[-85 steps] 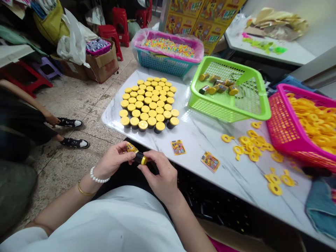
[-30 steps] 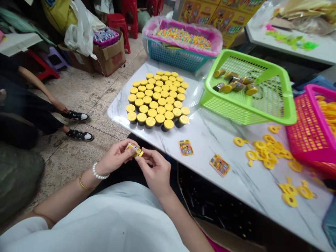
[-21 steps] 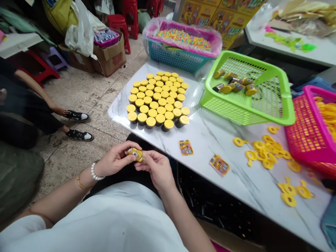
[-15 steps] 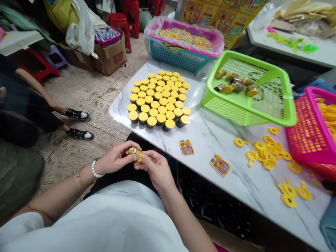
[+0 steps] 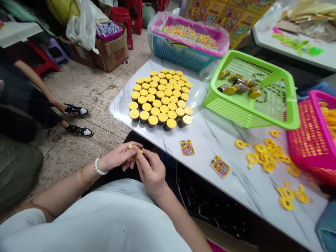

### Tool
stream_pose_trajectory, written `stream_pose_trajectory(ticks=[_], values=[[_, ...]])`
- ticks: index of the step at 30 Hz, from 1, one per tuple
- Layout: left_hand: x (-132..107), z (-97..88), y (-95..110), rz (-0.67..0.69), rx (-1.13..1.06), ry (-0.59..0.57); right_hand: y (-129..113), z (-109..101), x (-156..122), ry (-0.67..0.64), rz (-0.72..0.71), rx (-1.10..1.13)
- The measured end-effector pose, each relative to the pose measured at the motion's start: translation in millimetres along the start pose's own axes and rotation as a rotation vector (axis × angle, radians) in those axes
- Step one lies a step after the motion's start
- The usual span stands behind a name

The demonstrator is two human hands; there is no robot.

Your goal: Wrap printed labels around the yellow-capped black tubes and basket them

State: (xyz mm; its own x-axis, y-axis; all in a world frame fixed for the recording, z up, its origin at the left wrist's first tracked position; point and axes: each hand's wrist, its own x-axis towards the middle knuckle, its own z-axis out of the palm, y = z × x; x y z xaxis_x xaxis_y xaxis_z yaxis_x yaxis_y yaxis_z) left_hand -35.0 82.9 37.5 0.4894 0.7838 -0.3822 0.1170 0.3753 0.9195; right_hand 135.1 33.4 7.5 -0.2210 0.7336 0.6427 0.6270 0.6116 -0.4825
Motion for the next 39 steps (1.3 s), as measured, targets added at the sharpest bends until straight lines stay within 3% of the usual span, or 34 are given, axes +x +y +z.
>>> stream_pose_trajectory(ticks=[2,5,7,9,11,13,16,20,26,32,37,39], values=[[2,-4.5,-2,0.031,-0.078,0.052,-2,1,3,-0.013,0.144,0.133],[4,-8.0,-5,0.018,-0.200,0.117,-6,2,6,-0.035,0.537,0.501],[3,-7.8,-7,-0.010,-0.220,0.091,-7,3,7,-0.071,0.792,0.728],[2,-6.7,-7,-0.044,-0.201,0.028,-7,3,6,-0.109,0.909,0.834],[2,-6.1,-6,-0.094,-0.198,-0.041,-5,2,2,-0.117,0.867,0.817],[3,-5.9,-4,-0.145,-0.205,-0.086,-3,2,-2,-0.105,0.732,0.744],[6,-5.3,-1,-0.182,-0.178,-0.080,2,2,-4,-0.124,0.599,0.703],[5,-4.1,-3,-0.143,-0.257,-0.056,5,0,1,-0.167,0.619,0.783],[-2,-5.4,-22,-0.163,-0.650,-0.187,0,3,0,0.002,0.569,0.670],[-4,-0.8,-40,-0.157,-0.742,-0.120,-4,5,10,-0.108,0.538,0.623],[-6,-0.4,-46,-0.164,-0.843,-0.186,-4,8,8,0.009,0.499,0.570],[-7,-0.3,-49,-0.190,-0.820,-0.160,-5,9,3,0.013,0.510,0.525]])
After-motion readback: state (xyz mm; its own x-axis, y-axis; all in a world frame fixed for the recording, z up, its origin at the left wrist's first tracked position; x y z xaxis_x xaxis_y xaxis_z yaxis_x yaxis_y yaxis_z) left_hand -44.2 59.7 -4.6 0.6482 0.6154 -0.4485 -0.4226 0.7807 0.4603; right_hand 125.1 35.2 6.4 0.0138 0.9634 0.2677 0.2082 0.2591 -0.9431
